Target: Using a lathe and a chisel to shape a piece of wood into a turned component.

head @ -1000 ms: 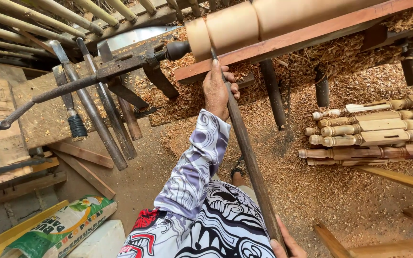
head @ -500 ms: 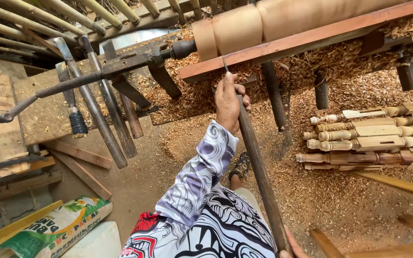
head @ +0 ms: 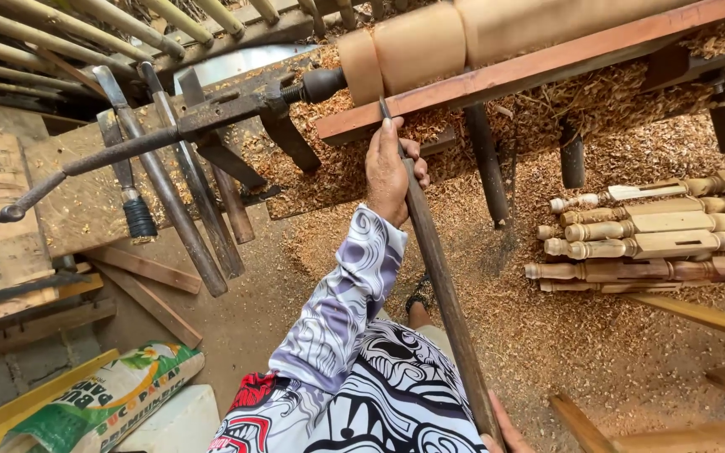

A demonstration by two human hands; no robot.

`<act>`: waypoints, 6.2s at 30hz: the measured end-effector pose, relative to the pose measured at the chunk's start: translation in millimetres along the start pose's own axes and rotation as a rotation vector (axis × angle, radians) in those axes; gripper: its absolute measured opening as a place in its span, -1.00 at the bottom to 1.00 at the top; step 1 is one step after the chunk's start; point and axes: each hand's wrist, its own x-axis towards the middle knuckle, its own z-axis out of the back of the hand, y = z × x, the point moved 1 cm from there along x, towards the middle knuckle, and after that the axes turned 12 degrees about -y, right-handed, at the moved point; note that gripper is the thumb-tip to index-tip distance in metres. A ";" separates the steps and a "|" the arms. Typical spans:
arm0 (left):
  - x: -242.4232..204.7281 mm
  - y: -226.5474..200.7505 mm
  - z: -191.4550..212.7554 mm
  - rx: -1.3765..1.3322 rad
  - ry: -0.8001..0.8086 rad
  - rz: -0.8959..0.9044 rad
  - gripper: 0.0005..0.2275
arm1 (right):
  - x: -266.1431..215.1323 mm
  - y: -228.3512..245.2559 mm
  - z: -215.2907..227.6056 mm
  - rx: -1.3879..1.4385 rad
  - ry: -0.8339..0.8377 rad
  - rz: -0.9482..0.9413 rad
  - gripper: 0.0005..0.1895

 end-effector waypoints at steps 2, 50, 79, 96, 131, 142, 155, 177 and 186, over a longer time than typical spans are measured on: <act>3.8 3.4 0.9 -0.013 -0.001 0.003 -0.50 | 5.0 -6.9 2.6 0.011 0.046 0.066 -0.15; 16.2 3.5 0.7 -0.007 -0.024 -0.031 -0.52 | -2.4 29.0 -17.5 -0.082 -0.070 0.248 -0.26; 19.8 2.6 -0.1 -0.019 -0.034 -0.022 -0.55 | -8.0 66.1 -37.1 -0.194 -0.254 0.278 -0.33; 27.6 5.1 -0.9 -0.023 -0.051 -0.016 -0.55 | -5.1 91.4 -49.0 -0.028 -0.296 0.307 -0.38; -84.2 95.8 67.0 0.046 0.040 -0.114 -0.64 | 126.6 -11.3 36.0 -0.660 -0.178 0.007 -0.06; -89.2 73.1 252.3 -0.060 -0.591 -0.238 -0.75 | 172.3 138.5 -81.4 -0.672 0.200 0.248 -0.41; 23.3 -136.8 408.6 0.329 -0.838 -0.263 -0.72 | 229.3 172.2 -221.5 -0.579 0.245 0.146 -0.41; 158.7 -185.2 579.1 1.379 -0.909 -0.633 -0.55 | 221.6 212.2 -303.9 -0.748 -0.054 -0.069 -0.37; 128.9 -135.3 441.3 1.178 -0.482 -0.406 -0.51 | 218.7 228.8 -349.6 -0.659 -0.041 0.160 -0.44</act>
